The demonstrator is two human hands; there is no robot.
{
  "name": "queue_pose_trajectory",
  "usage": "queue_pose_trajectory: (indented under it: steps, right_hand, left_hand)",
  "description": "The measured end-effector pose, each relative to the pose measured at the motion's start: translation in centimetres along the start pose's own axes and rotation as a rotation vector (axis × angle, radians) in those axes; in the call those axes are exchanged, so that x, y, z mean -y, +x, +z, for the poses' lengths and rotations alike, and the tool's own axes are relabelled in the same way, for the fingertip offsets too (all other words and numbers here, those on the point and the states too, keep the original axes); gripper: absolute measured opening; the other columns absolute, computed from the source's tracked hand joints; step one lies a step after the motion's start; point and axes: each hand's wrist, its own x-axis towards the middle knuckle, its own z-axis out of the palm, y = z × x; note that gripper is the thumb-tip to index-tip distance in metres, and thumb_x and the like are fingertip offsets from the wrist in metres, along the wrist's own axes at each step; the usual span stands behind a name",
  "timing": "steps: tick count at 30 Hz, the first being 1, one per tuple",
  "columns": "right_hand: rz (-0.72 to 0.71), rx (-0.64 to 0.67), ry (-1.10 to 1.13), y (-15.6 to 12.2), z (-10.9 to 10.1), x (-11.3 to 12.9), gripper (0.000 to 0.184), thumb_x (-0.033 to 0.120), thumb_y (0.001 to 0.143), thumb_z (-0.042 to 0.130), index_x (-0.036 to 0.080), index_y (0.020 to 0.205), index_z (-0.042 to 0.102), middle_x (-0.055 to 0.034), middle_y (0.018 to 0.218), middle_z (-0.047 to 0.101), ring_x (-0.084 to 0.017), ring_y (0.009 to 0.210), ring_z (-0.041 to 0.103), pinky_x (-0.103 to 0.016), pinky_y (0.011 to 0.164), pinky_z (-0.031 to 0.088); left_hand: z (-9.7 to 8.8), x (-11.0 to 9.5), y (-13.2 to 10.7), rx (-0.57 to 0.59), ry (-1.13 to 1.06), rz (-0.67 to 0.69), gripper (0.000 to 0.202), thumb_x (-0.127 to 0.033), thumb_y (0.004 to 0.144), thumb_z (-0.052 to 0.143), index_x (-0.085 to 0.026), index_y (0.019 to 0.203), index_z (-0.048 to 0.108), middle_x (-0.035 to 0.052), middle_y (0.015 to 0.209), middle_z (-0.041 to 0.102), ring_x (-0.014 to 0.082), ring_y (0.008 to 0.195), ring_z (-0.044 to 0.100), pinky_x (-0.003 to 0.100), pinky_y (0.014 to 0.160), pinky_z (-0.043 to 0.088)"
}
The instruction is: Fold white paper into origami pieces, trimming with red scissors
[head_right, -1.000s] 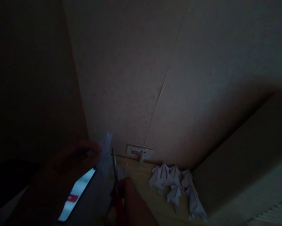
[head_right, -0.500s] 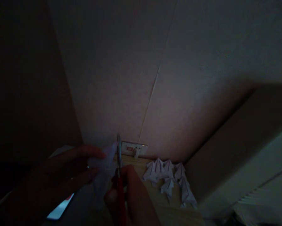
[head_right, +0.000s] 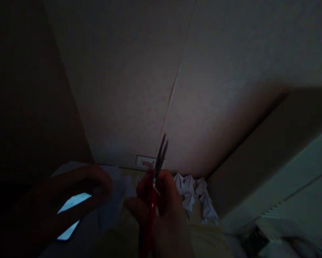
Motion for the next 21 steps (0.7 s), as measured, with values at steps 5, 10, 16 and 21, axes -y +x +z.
queue_pose_trajectory:
  steps: [5,10,16,21]
  right_hand:
    - [0.019,-0.113,0.065,0.4,0.1,0.2,0.026,0.037,0.067,0.077,0.022,0.081,0.062,0.0002,0.072,0.063,-0.015,0.064,0.057,-0.027,0.057,0.046]
    - [0.005,-0.149,0.061,0.3,0.5,0.4,0.026,0.038,0.066,0.077,0.023,0.081,0.062,0.0015,0.067,0.062,-0.014,0.060,0.056,-0.026,0.053,0.046]
    - [-0.068,-0.243,0.058,0.2,1.1,0.0,0.020,0.031,0.067,0.076,0.022,0.075,0.060,0.0032,0.065,0.061,-0.012,0.058,0.057,-0.022,0.053,0.046]
    - [-0.053,-0.249,0.043,0.1,0.9,-0.4,0.019,0.027,0.069,0.076,0.024,0.080,0.061,0.0041,0.071,0.065,-0.013,0.064,0.061,-0.022,0.058,0.049]
  left_hand:
    - [0.1,0.2,0.2,0.063,0.046,0.033,0.005,-0.028,0.068,0.070,-0.031,0.065,0.070,-0.0048,0.059,0.070,0.0142,0.053,0.064,0.016,0.047,0.049]
    - [0.5,-0.5,0.2,0.128,0.028,-0.004,0.006,-0.032,0.072,0.067,-0.030,0.068,0.071,-0.0032,0.062,0.071,0.0157,0.053,0.064,0.018,0.040,0.043]
    - [0.2,-0.3,-0.3,0.229,0.139,-0.120,0.009,-0.028,0.076,0.063,-0.031,0.078,0.072,-0.0050,0.074,0.073,0.0163,0.068,0.067,0.021,0.061,0.052]
    - [0.1,-0.1,-0.4,0.291,0.150,-0.098,0.015,-0.027,0.077,0.059,-0.032,0.083,0.072,-0.0065,0.077,0.073,0.0152,0.069,0.065,0.021,0.065,0.052]
